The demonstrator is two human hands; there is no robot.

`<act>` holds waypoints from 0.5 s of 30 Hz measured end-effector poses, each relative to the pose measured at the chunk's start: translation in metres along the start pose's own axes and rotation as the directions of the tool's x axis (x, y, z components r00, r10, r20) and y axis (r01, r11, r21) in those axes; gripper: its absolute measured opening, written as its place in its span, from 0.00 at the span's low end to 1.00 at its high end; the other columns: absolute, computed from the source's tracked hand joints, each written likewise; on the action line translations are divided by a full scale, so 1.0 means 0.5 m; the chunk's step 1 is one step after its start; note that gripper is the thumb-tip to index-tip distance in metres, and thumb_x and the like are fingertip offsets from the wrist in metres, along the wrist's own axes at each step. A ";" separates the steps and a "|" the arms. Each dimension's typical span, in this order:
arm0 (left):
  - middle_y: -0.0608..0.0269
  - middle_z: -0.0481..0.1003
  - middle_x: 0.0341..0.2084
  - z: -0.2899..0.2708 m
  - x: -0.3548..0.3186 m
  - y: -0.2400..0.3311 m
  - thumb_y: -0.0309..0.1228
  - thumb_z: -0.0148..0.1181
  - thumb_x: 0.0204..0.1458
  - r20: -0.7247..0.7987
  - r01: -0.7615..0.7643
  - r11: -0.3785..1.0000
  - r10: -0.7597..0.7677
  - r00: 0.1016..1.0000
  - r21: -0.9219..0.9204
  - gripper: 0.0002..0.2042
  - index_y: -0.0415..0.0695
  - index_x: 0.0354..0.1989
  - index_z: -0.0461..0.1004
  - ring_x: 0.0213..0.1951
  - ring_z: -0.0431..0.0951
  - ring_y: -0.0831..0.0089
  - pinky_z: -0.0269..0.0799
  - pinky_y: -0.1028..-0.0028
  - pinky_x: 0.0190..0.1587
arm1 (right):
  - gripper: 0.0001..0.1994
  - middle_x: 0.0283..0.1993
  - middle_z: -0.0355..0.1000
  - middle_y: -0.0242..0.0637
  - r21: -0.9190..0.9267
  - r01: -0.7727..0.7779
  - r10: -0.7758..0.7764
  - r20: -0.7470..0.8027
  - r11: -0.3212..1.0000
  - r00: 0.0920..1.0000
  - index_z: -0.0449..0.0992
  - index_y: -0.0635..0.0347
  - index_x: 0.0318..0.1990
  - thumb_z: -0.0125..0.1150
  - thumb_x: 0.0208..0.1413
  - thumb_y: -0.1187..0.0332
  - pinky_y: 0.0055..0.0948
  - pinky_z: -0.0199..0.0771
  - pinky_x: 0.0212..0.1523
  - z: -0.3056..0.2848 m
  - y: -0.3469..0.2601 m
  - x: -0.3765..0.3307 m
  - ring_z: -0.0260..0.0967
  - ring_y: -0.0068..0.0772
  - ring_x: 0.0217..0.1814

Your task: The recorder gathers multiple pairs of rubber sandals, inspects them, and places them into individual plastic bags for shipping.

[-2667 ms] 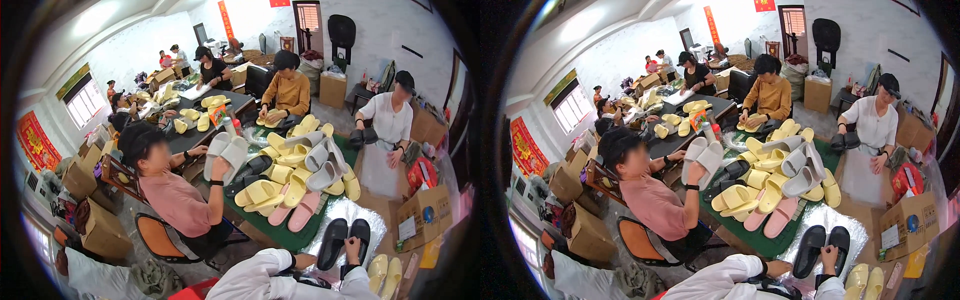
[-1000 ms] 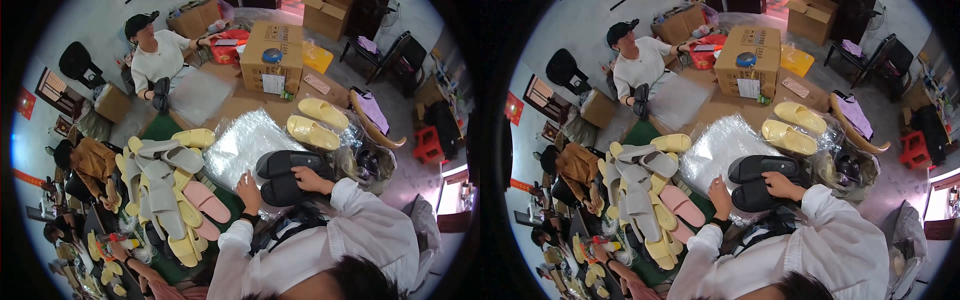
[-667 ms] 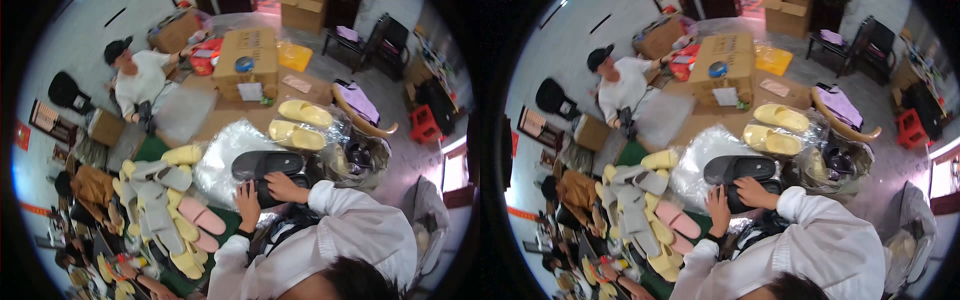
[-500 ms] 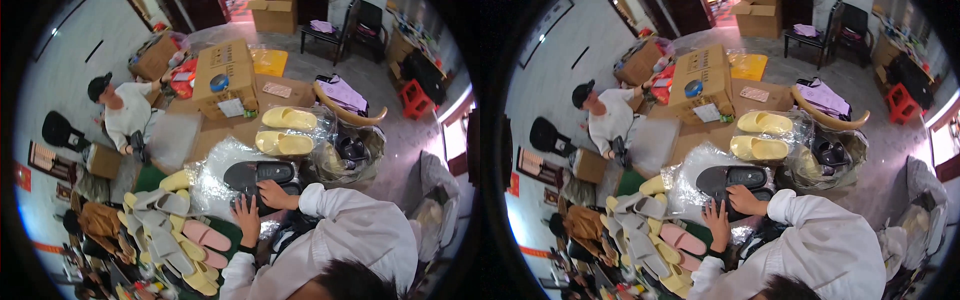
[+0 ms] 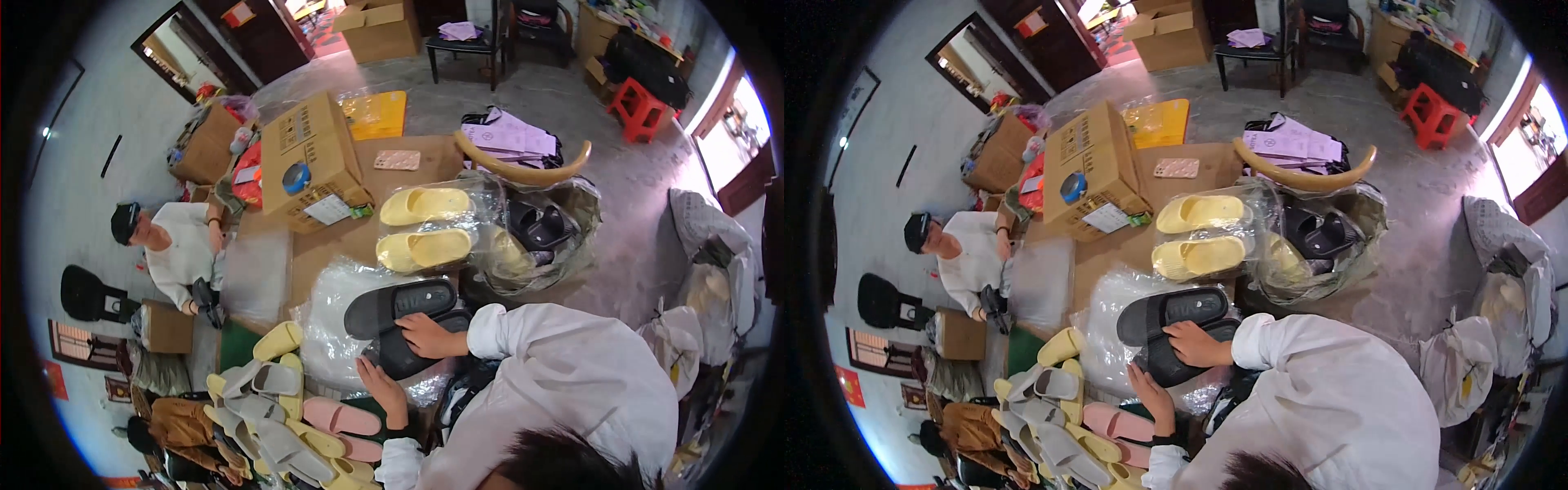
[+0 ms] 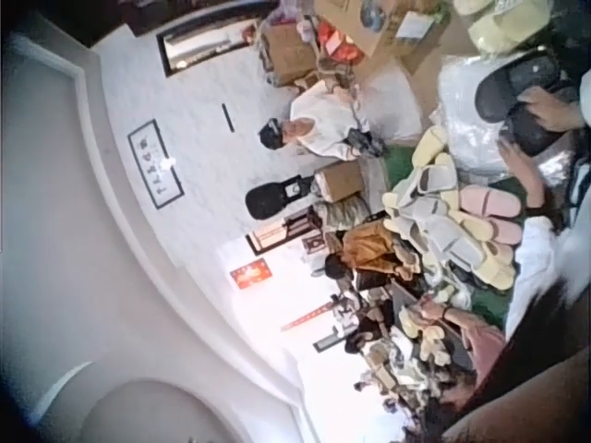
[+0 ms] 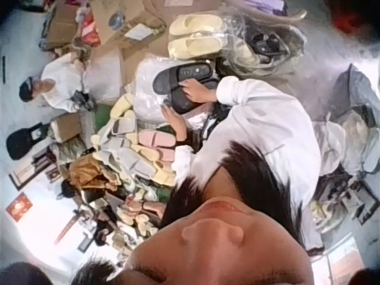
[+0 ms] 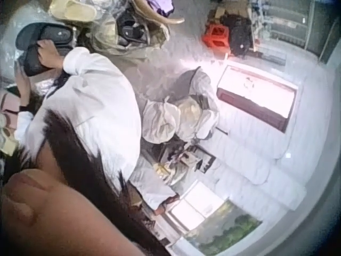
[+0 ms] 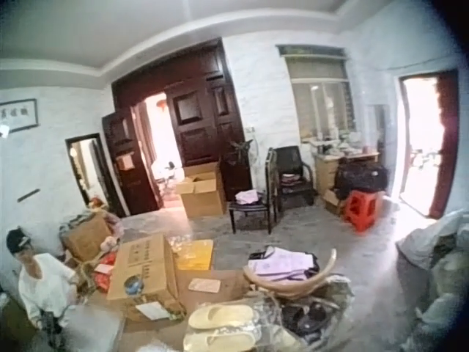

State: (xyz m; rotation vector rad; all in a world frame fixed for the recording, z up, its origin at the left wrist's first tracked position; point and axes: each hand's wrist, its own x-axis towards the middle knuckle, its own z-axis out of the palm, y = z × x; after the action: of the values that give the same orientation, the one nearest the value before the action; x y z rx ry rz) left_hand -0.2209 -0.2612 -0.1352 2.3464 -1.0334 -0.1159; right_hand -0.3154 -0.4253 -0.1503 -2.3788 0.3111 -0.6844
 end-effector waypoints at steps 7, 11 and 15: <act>0.37 0.57 0.56 0.020 -0.015 0.048 0.27 0.41 0.57 0.026 0.034 0.999 -0.035 0.999 0.043 0.20 0.30 0.57 0.56 0.57 0.58 0.46 0.55 0.61 0.58 | 0.10 0.54 0.62 0.50 -0.026 -0.102 0.104 0.084 0.994 0.991 0.72 0.68 0.31 0.56 0.41 0.70 0.41 0.58 0.52 -0.007 0.011 -0.014 0.58 0.47 0.55; 0.38 0.58 0.55 0.034 -0.025 0.057 0.27 0.42 0.56 -0.024 0.053 0.984 -0.050 0.998 0.172 0.20 0.31 0.57 0.57 0.56 0.59 0.44 0.53 0.56 0.58 | 0.12 0.54 0.62 0.49 -0.065 -0.047 0.055 0.119 0.997 0.991 0.72 0.68 0.34 0.56 0.41 0.69 0.41 0.59 0.48 -0.003 0.001 -0.019 0.59 0.47 0.53; 0.41 0.59 0.55 0.041 -0.015 0.060 0.29 0.44 0.55 -0.054 -0.045 0.987 0.054 0.997 0.154 0.21 0.35 0.57 0.57 0.55 0.56 0.39 0.52 0.52 0.57 | 0.13 0.54 0.61 0.52 -0.016 0.027 -0.022 0.244 0.999 0.969 0.71 0.69 0.34 0.56 0.41 0.69 0.43 0.60 0.48 -0.011 0.003 -0.028 0.57 0.50 0.54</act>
State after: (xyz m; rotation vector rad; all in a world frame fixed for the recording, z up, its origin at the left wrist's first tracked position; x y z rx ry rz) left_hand -0.2516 -0.2818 -0.1373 2.4429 -1.1059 0.0516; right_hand -0.3299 -0.4239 -0.1532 -2.4567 0.1828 -0.3937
